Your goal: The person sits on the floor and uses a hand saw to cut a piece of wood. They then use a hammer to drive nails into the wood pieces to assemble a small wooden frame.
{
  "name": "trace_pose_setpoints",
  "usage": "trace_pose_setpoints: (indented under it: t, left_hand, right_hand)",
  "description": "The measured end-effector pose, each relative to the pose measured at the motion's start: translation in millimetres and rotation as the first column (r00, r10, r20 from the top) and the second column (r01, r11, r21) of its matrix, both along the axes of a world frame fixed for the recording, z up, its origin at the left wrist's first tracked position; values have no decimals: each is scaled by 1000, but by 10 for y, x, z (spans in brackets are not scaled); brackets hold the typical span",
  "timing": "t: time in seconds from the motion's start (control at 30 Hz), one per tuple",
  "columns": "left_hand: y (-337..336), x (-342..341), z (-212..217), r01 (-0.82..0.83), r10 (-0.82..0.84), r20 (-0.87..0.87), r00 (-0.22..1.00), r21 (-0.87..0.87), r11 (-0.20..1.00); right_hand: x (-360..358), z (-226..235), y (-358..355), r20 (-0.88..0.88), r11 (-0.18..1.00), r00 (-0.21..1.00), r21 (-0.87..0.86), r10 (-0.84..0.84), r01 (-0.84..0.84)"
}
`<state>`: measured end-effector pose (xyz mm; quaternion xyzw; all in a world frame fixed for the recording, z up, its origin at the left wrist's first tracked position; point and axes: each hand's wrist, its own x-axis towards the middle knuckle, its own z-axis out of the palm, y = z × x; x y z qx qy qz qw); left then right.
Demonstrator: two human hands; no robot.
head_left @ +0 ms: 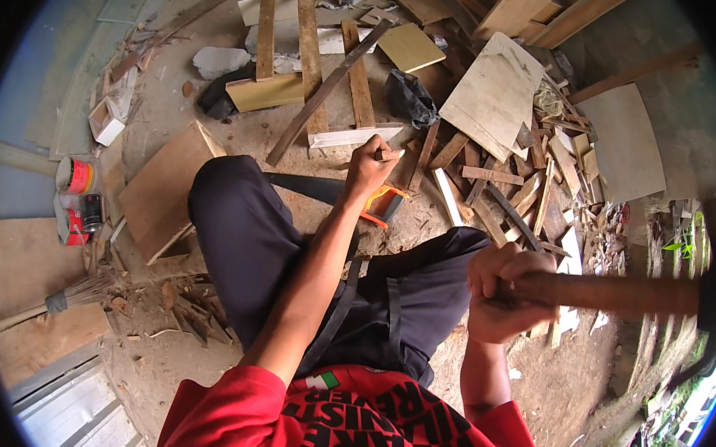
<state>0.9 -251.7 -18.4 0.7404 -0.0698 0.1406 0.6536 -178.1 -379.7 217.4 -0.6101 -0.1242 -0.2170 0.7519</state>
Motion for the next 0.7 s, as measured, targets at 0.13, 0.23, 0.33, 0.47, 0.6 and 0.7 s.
trace_pose_setpoints:
  t: [0.13, 0.23, 0.33, 0.47, 0.6, 0.7]
  left_hand:
    - [-12, -41, -15, 28, -28, -16, 999, 18, 999]
    - [-96, -62, 18, 64, -65, -2, 998, -6, 998]
    - [50, -2, -217, 33, -48, 86, 995, 173, 984]
    - [60, -61, -134, 80, -82, 62, 995, 37, 996]
    - [12, -82, -52, 75, -79, 62, 995, 62, 995]
    - [7, -69, -26, 105, -107, 38, 994, 49, 993]
  right_hand:
    - [-3, -908, 56, 63, 929, 991, -345, -118, 133]
    - [-320, -1669, 5, -630, 911, 763, -386, -144, -147]
    - [-547, -1513, 21, -840, 993, 542, -71, -7, -99]
    - [-489, -992, 6, -724, 997, 689, -10, 43, -72]
    - [-364, -507, 75, -212, 998, 975, -1, -63, 64]
    - [-114, -572, 100, 169, 999, 985, -23, 45, -42]
